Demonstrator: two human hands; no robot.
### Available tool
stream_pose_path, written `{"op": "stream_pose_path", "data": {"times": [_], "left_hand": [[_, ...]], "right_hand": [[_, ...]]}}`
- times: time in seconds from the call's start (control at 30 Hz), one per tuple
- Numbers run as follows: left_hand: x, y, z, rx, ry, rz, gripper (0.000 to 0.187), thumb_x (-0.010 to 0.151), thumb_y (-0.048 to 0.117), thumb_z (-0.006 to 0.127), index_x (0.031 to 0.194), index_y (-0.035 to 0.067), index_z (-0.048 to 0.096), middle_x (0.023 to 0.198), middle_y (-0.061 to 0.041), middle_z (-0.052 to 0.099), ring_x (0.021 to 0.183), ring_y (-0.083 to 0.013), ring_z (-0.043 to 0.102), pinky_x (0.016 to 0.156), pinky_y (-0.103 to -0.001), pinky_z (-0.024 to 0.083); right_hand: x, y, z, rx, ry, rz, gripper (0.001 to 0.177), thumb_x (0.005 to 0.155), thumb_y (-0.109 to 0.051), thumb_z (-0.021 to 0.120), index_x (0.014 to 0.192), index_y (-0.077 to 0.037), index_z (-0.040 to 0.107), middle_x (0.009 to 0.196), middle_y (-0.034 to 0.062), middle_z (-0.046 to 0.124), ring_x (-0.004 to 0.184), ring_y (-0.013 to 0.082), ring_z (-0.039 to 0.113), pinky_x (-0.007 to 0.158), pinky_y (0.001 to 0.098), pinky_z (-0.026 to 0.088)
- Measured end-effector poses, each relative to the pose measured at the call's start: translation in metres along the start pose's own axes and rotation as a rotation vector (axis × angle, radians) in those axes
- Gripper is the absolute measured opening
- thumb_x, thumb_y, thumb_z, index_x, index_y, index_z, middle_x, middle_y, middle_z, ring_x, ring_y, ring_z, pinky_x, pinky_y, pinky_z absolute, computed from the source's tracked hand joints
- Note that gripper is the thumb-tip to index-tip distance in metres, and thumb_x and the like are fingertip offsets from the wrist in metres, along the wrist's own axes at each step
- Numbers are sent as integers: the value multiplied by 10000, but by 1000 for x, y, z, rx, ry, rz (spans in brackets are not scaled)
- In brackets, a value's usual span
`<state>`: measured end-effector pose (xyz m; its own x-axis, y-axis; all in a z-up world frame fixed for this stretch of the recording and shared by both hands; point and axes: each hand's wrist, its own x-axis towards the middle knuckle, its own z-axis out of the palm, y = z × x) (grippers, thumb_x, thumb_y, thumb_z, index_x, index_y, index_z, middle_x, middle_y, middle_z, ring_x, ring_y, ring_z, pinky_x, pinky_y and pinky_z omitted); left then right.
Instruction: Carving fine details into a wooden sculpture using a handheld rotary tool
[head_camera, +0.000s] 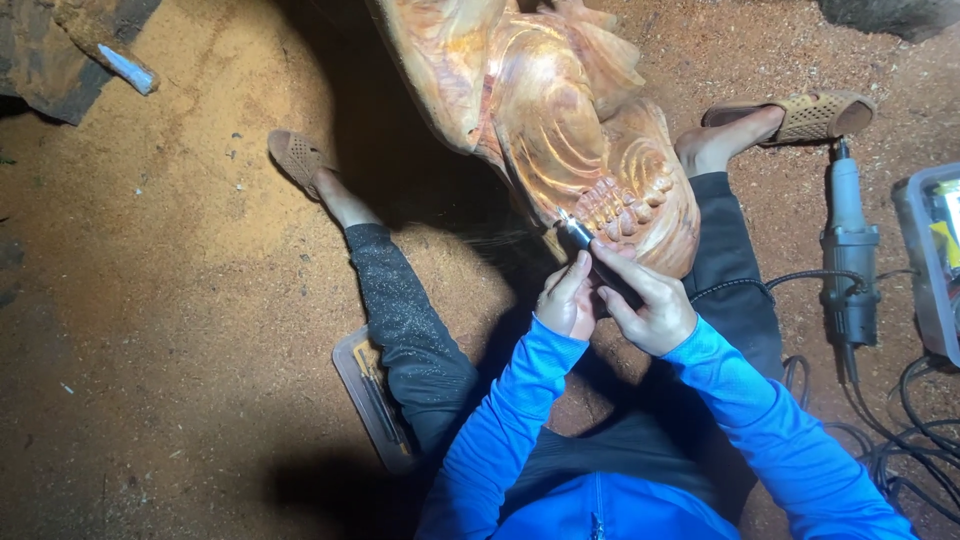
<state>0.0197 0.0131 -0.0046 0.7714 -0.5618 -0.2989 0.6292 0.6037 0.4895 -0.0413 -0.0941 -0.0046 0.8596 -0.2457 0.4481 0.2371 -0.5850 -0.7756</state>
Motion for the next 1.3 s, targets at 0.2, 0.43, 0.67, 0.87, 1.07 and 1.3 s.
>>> {"op": "stream_pose_path", "data": {"times": [0.2,0.43,0.67,0.87,1.07,1.3], "left_hand": [[-5,4,5,-36,-10,-13,264,1047,179,635,1090,-76,688,1046,-202,710,860,-205,640,670,-249,457],[-6,0,4,-27,-2,10,240,1043,158,631,1089,-65,706,1060,-204,724,872,-222,673,649,-242,470],[-14,4,15,-54,-9,35,239,1040,153,626,1091,-68,702,1077,-223,724,922,-238,674,695,-252,499],[-19,10,17,-94,-34,9,238,1042,190,623,1072,-34,699,1032,-156,721,893,-177,636,711,-234,465],[-12,4,9,-53,-47,18,221,1046,158,621,1053,-42,715,1018,-183,737,870,-191,664,692,-245,478],[-5,-9,3,-53,-5,63,223,1051,101,605,1080,-92,714,1080,-238,733,943,-269,708,779,-293,543]], "right_hand": [[1,-1,-1,19,1,-14,479,846,-68,738,1324,-78,713,1191,178,743,1085,363,687,863,450,575],[0,0,-1,15,0,-26,470,852,-86,734,1322,-84,715,1197,157,748,1082,349,696,868,439,574],[0,-2,-1,4,-21,-37,451,859,-90,721,1309,-93,724,1176,164,752,1058,374,697,848,448,581],[0,-2,0,47,-34,-46,427,867,-71,696,1293,-75,725,1166,173,756,1029,391,713,830,456,586],[-2,1,0,24,-4,-46,439,861,-71,714,1299,-64,723,1164,176,755,1014,384,719,822,451,590],[-3,3,-1,13,6,-25,463,863,-86,717,1326,-81,711,1185,179,745,1025,380,712,809,457,588]]}}
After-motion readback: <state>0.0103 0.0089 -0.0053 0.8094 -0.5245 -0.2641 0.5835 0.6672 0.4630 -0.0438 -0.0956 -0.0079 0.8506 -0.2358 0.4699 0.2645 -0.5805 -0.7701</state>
